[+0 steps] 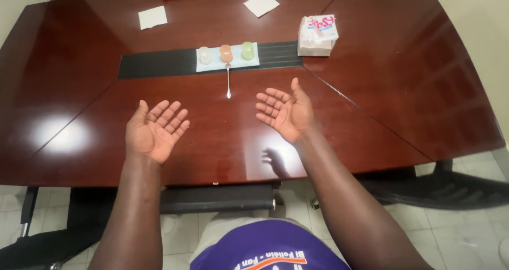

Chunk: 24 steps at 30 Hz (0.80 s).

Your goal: Moving spoons from a dining table and placing them into a cutlery holder on a kitchen counter.

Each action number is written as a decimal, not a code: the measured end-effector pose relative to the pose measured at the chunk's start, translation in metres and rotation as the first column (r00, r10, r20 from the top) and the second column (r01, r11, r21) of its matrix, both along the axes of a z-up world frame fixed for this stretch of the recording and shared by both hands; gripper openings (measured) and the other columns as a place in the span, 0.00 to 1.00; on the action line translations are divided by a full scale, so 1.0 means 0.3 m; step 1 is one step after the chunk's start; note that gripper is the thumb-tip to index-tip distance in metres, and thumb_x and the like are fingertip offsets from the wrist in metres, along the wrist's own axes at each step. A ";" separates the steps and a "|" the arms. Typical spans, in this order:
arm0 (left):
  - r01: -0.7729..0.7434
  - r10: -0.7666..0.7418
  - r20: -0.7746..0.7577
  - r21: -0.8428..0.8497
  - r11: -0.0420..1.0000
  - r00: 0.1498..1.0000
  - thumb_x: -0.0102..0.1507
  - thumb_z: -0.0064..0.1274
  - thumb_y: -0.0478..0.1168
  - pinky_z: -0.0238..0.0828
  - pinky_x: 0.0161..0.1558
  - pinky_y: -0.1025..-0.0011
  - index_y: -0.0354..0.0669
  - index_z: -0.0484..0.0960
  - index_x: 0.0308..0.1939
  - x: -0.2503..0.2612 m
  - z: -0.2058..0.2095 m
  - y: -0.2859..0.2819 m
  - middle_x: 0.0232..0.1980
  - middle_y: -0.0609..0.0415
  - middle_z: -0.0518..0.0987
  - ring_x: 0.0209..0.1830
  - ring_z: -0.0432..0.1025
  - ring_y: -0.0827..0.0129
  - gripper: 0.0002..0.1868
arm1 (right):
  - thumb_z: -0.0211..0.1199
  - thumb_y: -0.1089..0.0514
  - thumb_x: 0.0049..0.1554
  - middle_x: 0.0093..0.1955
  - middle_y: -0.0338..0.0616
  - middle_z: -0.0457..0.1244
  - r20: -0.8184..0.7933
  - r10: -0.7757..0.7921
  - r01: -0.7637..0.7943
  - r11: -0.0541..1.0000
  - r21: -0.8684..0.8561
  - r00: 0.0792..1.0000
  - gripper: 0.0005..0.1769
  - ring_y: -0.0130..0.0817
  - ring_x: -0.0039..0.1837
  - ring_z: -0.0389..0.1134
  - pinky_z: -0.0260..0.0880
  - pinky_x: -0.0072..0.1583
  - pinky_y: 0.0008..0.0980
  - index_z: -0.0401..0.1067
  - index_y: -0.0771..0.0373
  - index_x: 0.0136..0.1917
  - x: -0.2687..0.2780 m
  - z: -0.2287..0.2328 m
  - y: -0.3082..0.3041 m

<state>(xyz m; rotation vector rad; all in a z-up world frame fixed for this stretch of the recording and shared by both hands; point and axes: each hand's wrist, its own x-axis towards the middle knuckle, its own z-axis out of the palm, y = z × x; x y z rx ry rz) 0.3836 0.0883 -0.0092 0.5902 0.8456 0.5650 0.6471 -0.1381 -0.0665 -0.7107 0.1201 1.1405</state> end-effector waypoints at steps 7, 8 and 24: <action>0.054 -0.054 -0.078 -0.002 0.999 0.995 0.68 0.45 0.64 0.64 0.71 0.46 0.48 0.66 0.64 0.135 -0.157 0.180 0.72 0.46 0.72 0.72 0.69 0.48 0.31 | 0.51 0.21 0.56 0.64 0.61 0.67 0.037 0.029 -0.025 0.996 -0.090 0.999 0.46 0.57 0.60 0.72 0.75 0.59 0.61 0.67 0.64 0.63 0.084 -0.091 0.196; 0.064 -0.064 -0.112 -0.007 0.998 0.992 0.68 0.45 0.64 0.64 0.71 0.46 0.47 0.65 0.65 0.159 -0.192 0.208 0.72 0.46 0.72 0.72 0.68 0.48 0.31 | 0.49 0.20 0.56 0.66 0.60 0.66 0.057 0.034 -0.026 0.990 -0.135 0.998 0.47 0.58 0.62 0.71 0.73 0.61 0.62 0.66 0.63 0.64 0.097 -0.112 0.223; 0.245 -0.145 -0.549 0.113 0.963 0.823 0.67 0.56 0.51 0.82 0.45 0.63 0.49 0.79 0.56 0.530 -0.667 0.504 0.46 0.56 0.83 0.40 0.82 0.64 0.17 | 0.31 0.21 0.60 0.65 0.59 0.65 0.232 0.108 0.013 0.883 -0.469 0.967 0.48 0.58 0.63 0.70 0.73 0.61 0.62 0.63 0.63 0.67 0.255 -0.181 0.560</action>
